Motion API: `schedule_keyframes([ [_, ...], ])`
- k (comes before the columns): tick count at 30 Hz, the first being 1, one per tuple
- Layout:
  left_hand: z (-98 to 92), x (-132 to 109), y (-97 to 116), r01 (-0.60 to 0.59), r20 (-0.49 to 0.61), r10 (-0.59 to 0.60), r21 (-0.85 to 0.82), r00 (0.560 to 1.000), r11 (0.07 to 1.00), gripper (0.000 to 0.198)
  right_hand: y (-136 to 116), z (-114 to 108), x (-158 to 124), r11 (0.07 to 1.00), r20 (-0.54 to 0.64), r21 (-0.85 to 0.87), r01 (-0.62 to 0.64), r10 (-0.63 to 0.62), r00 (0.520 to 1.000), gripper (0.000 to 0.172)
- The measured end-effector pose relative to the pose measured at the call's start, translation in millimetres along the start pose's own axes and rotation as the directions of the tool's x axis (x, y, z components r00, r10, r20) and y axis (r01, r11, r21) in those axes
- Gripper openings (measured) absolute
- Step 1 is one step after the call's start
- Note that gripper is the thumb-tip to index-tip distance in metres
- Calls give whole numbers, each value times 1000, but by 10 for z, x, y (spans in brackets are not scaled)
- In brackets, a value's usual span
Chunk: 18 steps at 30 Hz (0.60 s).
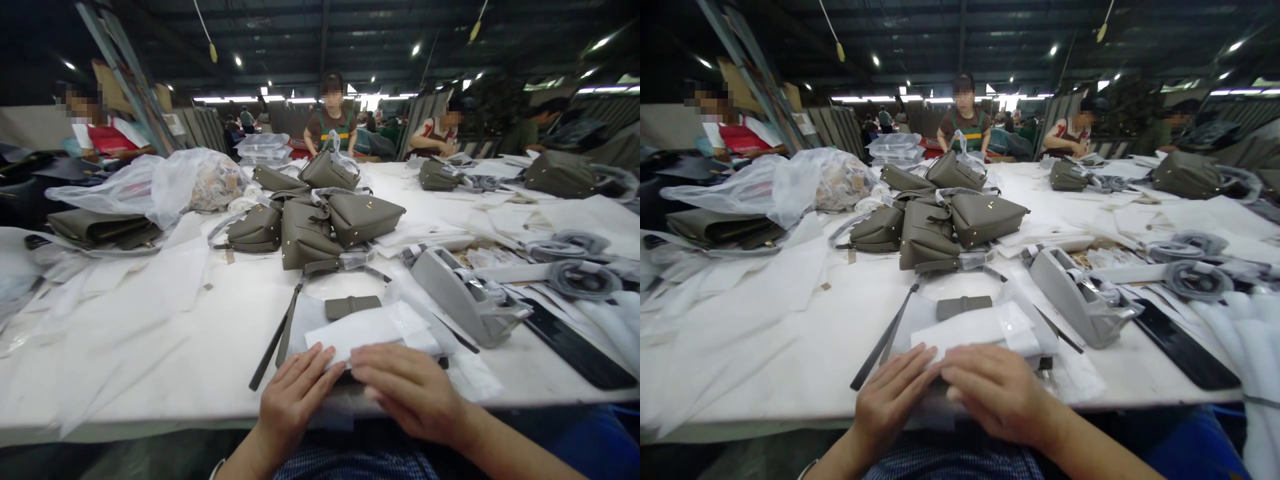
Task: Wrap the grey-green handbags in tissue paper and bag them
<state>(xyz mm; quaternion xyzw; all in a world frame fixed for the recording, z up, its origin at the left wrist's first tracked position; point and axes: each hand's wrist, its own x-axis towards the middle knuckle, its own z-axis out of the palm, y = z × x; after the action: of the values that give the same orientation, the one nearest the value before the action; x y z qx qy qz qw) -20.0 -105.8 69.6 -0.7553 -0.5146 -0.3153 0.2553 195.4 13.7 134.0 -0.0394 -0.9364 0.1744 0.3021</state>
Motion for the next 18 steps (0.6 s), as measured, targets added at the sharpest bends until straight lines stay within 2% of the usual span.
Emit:
schedule_keyframes([
  [2,-13,-2,8,7,-5,-7,-1,1000,1000,35,200,-96,277,974,-57,-15,-225,224,973,27],
  [4,-10,1,5,5,-17,-5,-3,1000,1000,33,521,-91,566,920,14,-31,-392,392,920,28],
  [5,-3,0,1,-1,-26,0,-3,1000,1000,32,700,-55,702,895,94,-58,-441,445,891,28],
  [6,7,-3,-3,-5,-40,5,0,999,1000,32,874,-3,828,874,202,-90,-478,486,850,28],
  [9,41,-19,-17,-13,-84,14,14,996,1000,31,1276,191,1135,855,291,-140,-499,517,805,24],
  [13,106,-24,-41,-29,-145,37,55,989,998,31,1502,337,1381,791,125,-258,-555,597,793,27],
  [15,164,-27,-50,-32,-197,50,89,979,995,27,1585,344,1450,775,61,-292,-561,600,798,48],
  [18,261,-68,-65,-9,-229,36,118,973,993,19,1759,356,1517,794,93,-288,-535,579,810,97],
])
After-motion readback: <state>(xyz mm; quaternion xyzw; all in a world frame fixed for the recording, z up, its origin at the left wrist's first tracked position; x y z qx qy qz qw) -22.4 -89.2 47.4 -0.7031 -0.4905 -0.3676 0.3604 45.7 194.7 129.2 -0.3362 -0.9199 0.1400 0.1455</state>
